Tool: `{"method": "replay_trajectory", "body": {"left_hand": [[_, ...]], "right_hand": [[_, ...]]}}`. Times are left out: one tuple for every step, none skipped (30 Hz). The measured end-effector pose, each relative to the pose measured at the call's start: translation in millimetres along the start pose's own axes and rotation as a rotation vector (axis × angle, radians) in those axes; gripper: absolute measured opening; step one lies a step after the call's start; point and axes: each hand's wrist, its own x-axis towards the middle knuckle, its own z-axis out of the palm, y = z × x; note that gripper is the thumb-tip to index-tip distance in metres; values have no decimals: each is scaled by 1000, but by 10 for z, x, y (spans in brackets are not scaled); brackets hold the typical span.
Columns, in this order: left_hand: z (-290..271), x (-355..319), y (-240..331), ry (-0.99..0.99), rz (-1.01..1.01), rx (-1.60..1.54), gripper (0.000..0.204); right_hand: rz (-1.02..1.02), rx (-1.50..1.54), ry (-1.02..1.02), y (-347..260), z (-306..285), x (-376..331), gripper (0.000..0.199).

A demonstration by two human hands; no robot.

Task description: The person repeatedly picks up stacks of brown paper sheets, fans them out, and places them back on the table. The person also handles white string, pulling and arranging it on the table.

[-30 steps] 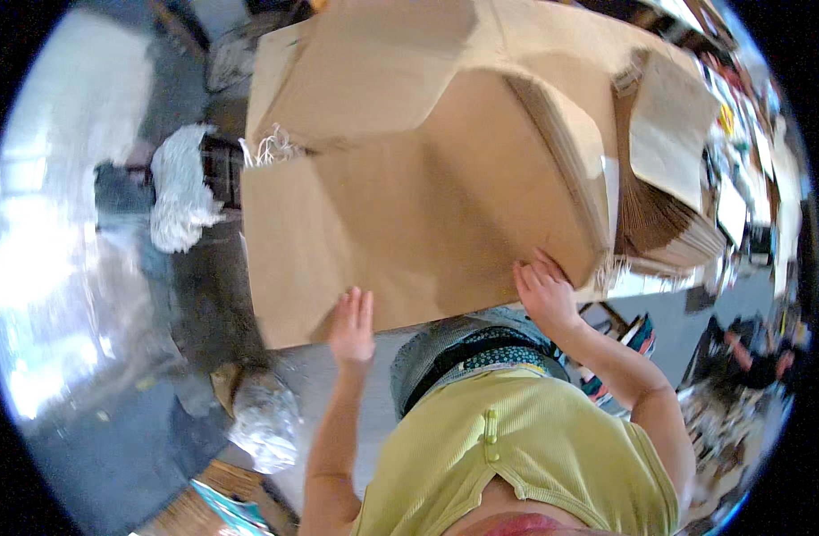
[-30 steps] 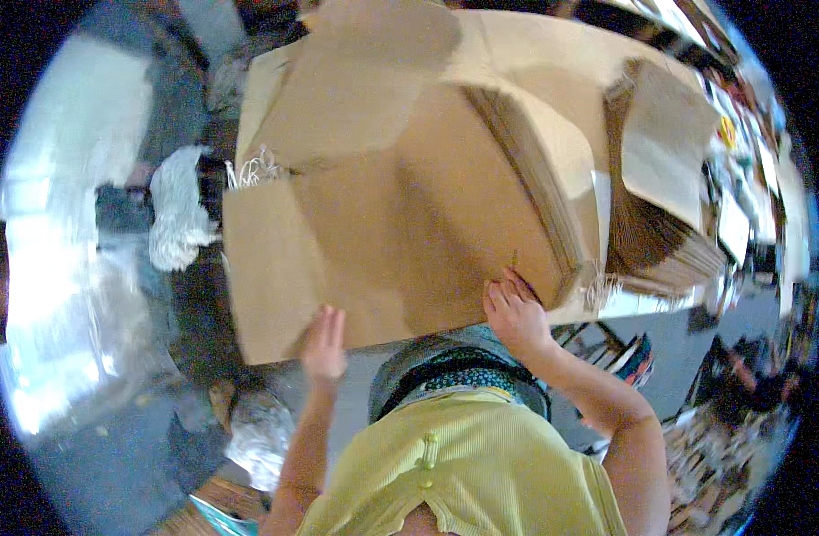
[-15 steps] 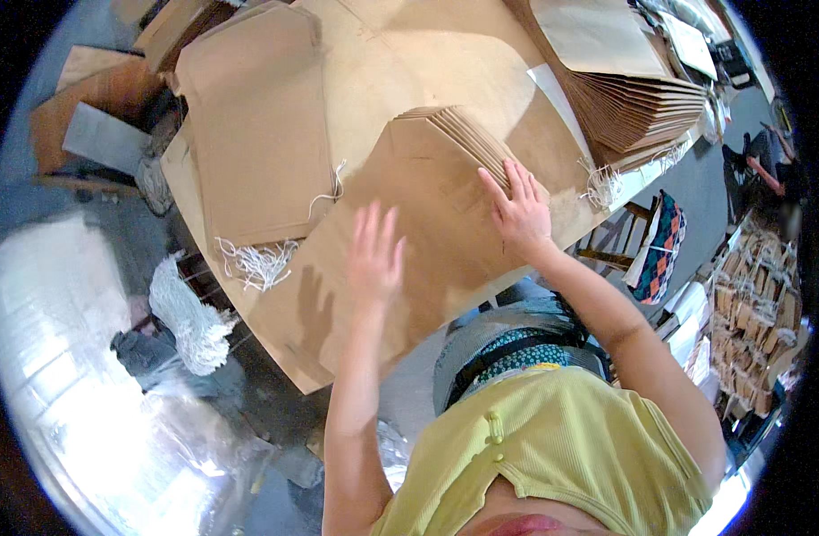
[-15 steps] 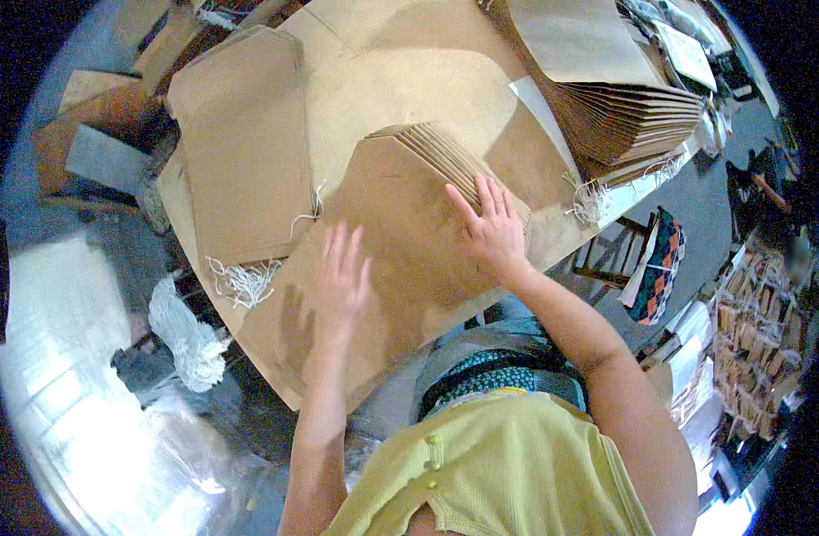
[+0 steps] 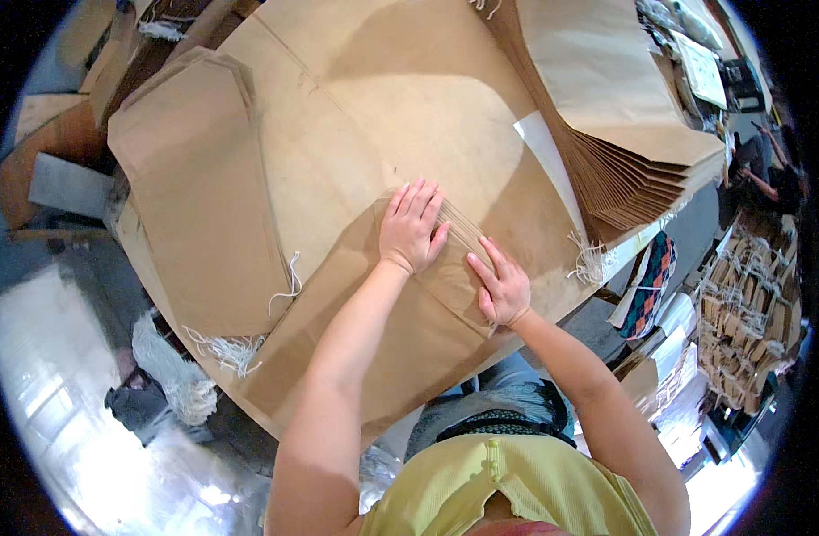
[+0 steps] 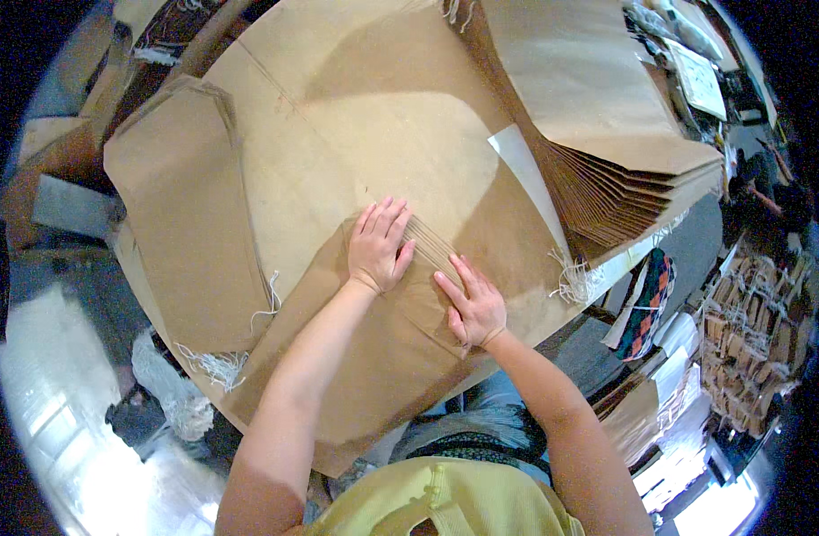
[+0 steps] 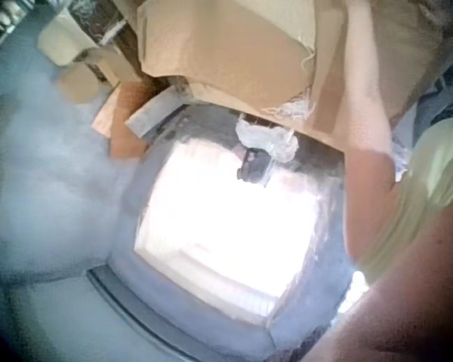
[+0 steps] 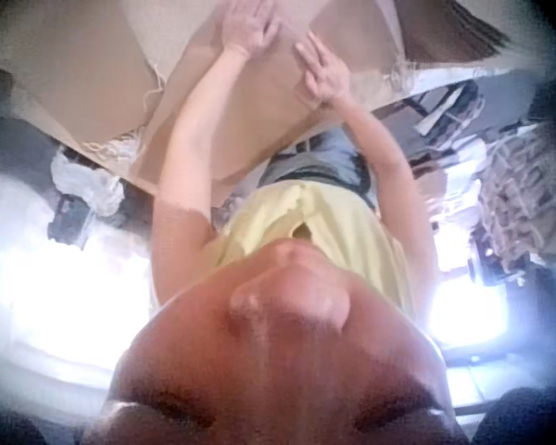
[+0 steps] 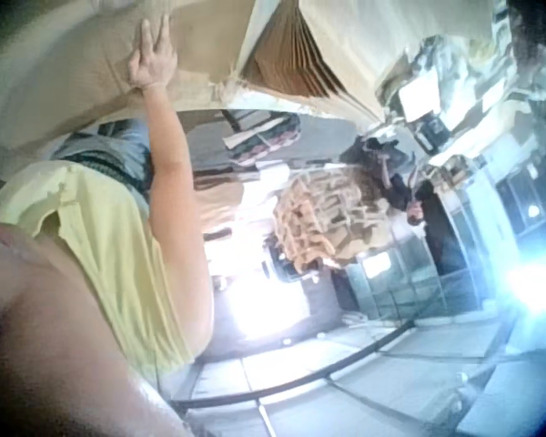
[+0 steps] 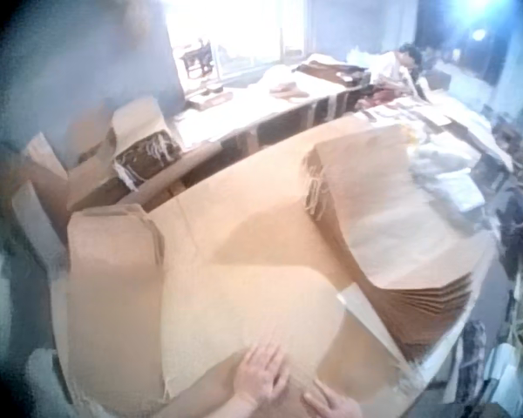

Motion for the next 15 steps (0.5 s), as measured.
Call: {"method": "replay_trajectory", "body": {"left_hand": [[45, 33, -11, -5, -10, 0, 50], [8, 13, -12, -4, -24, 10, 50], [-14, 34, -16, -24, -32, 12, 50], [33, 6, -24, -40, -45, 12, 49], [49, -5, -38, -38, -76, 22, 49], [96, -14, -44, -82, -108, 16, 47], [109, 38, -33, -125, -140, 9, 46], [3, 145, 13, -189, -184, -68, 44], [-136, 210, 27, -251, -230, -149, 42], [-246, 184, 42, -85, -300, -267, 40], [-417, 120, 85, 80, -336, -392, 39], [-520, -24, 103, 251, -369, -518, 37], [-582, -235, 74, 422, -470, -502, 41], [-659, -570, 45, 543, -572, -412, 41], [-719, -1029, -23, 661, -683, -310, 42]], "right_hand": [[-1, -4, -5, 49, 18, 7, 64], [-14, -3, -6, 35, 29, 28, 64], [12, 5, -21, 30, 15, 73, 64], [32, 11, -41, -4, 16, 45, 64], [26, 19, -64, -29, -5, 56, 63], [45, 24, -77, -34, -9, 60, 63], [63, 31, -87, -14, 9, 30, 63], [80, 45, -104, -2, 20, 20, 64], [65, 48, -119, -10, 23, 31, 64], [59, 49, -136, 3, 27, 25, 65], [74, 35, -144, -77, -4, 59, 65], [50, 74, -160, -115, 3, 91, 66], [42, 103, -177, -91, -9, 97, 67], [40, 126, -191, -64, -62, 80, 68], [39, 190, -260, -12, -126, 68, 69]]}}
